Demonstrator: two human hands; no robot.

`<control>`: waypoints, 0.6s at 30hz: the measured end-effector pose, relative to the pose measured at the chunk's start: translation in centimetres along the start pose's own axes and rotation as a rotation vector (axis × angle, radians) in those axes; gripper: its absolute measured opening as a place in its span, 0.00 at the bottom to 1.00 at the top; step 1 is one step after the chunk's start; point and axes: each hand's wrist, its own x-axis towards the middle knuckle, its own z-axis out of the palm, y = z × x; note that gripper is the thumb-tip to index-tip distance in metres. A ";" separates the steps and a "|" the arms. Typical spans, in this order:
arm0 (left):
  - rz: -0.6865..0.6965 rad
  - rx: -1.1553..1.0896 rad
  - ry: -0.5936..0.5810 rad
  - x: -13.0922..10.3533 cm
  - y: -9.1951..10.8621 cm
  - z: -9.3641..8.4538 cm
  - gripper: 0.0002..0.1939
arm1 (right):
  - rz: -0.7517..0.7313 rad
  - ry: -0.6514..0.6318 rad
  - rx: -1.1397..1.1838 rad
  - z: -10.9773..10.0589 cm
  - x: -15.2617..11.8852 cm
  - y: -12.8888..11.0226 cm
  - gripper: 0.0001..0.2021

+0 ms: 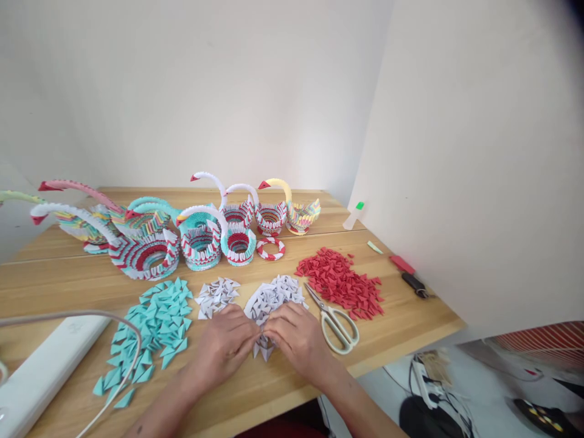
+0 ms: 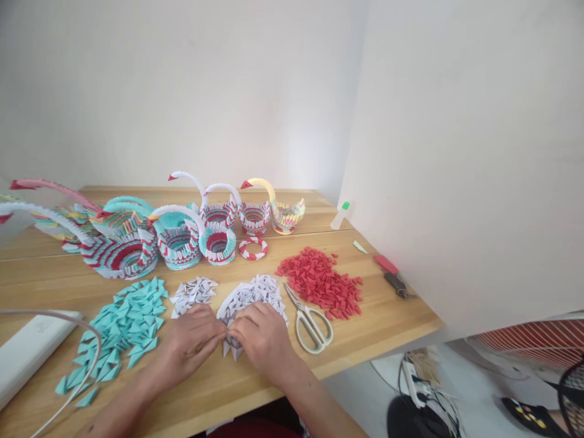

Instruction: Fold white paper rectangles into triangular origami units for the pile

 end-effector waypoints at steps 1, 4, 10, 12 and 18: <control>0.018 0.044 -0.039 0.0 0.1 0.2 0.09 | 0.005 0.012 0.000 0.1 -0.2 0.0 0.10; 0.074 0.174 -0.122 -0.3 0.1 0.7 0.12 | 0.007 0.032 -0.003 0.4 -0.7 0.1 0.11; 0.099 0.239 -0.158 -0.4 -0.1 1.0 0.12 | 0.028 0.052 0.016 0.7 -0.8 0.3 0.12; 0.086 0.237 -0.144 -0.2 0.1 0.7 0.11 | 0.060 0.051 0.050 0.6 -0.6 0.3 0.13; 0.001 0.063 0.005 0.0 0.4 -0.3 0.07 | 0.355 0.006 0.434 0.6 0.1 0.4 0.16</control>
